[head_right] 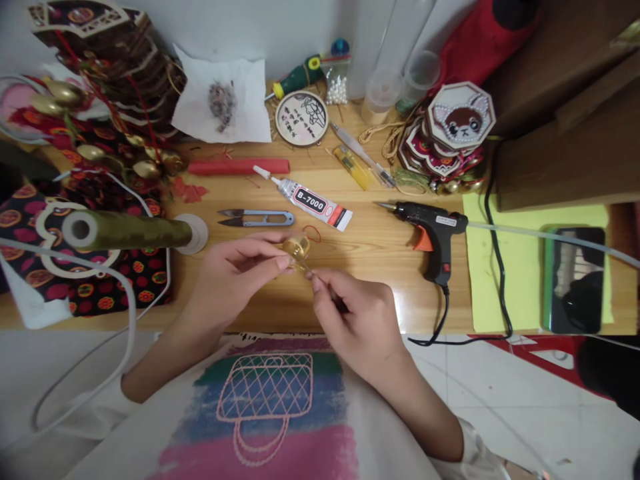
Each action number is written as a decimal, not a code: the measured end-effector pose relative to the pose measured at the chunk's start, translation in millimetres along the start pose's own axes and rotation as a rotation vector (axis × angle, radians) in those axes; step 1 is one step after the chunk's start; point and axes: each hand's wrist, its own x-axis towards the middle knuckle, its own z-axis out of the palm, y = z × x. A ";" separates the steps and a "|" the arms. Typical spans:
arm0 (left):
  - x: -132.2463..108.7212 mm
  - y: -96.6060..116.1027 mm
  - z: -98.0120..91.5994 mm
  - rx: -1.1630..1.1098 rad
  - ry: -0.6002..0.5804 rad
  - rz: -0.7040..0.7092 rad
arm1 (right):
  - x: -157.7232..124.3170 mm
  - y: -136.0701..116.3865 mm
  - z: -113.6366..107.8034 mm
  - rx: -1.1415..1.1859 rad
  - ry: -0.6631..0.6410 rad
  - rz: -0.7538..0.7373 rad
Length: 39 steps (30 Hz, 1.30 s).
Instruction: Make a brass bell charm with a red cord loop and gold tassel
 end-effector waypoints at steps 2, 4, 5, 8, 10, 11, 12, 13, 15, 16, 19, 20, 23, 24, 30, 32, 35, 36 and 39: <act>0.3 -0.4 0.3 -0.001 -0.004 0.001 | 0.0 0.4 0.1 -0.007 -0.004 0.000; 0.6 -0.4 0.5 -0.009 -0.005 0.004 | 0.0 0.6 -0.1 -0.015 -0.006 -0.001; 0.6 -0.2 0.6 -0.010 -0.004 0.002 | 0.0 0.5 -0.2 -0.022 -0.008 -0.001; 0.6 0.9 0.7 -0.003 0.006 -0.016 | -0.4 0.6 -0.9 -0.050 -0.014 -0.017; 0.7 1.2 0.9 -0.006 0.013 -0.026 | -1.0 1.0 -1.4 -0.067 -0.016 -0.032; 0.8 1.0 1.0 -0.013 0.013 -0.028 | -1.4 1.3 -1.5 -0.072 -0.016 -0.041; 1.0 0.7 1.1 -0.020 0.013 -0.029 | -1.7 1.6 -1.7 -0.074 -0.015 -0.051; 1.3 0.1 1.2 -0.028 0.013 -0.031 | -2.0 1.9 -1.8 -0.074 -0.013 -0.058; 1.8 -1.1 1.5 -0.048 0.015 -0.034 | -2.3 2.3 -1.9 -0.073 -0.012 -0.067; 2.0 -1.6 1.6 -0.058 0.018 -0.034 | -2.3 2.4 -1.9 -0.072 -0.014 -0.067; 1.7 -1.7 2.0 -0.053 0.028 -0.049 | -2.0 2.3 -2.2 -0.067 -0.018 -0.065; 1.4 -1.3 2.0 -0.043 0.031 -0.054 | -1.9 2.3 -2.4 -0.063 -0.016 -0.068; 0.4 0.2 1.8 -0.005 0.042 -0.057 | -1.6 2.3 -4.0 -0.064 -0.029 -0.076; 0.2 0.6 1.6 0.009 0.043 -0.052 | -1.4 2.3 -4.9 -0.070 -0.039 -0.082; 1.1 -0.7 0.7 0.106 0.000 0.018 | 6.9 1.1 -14.5 -0.152 -0.111 -0.140; 2.2 -1.7 0.2 0.121 -0.036 0.038 | 11.9 -0.1 -18.9 -0.211 -0.152 -0.144; 4.5 -1.0 -0.9 0.125 -0.088 0.027 | 19.1 -2.4 -25.9 -0.311 -0.207 -0.146; 5.4 0.1 -1.4 0.127 -0.102 0.015 | 21.3 -3.3 -28.2 -0.345 -0.222 -0.147; 8.6 4.9 -3.7 0.129 -0.141 -0.037 | 28.1 -5.4 -34.8 -0.444 -0.243 -0.166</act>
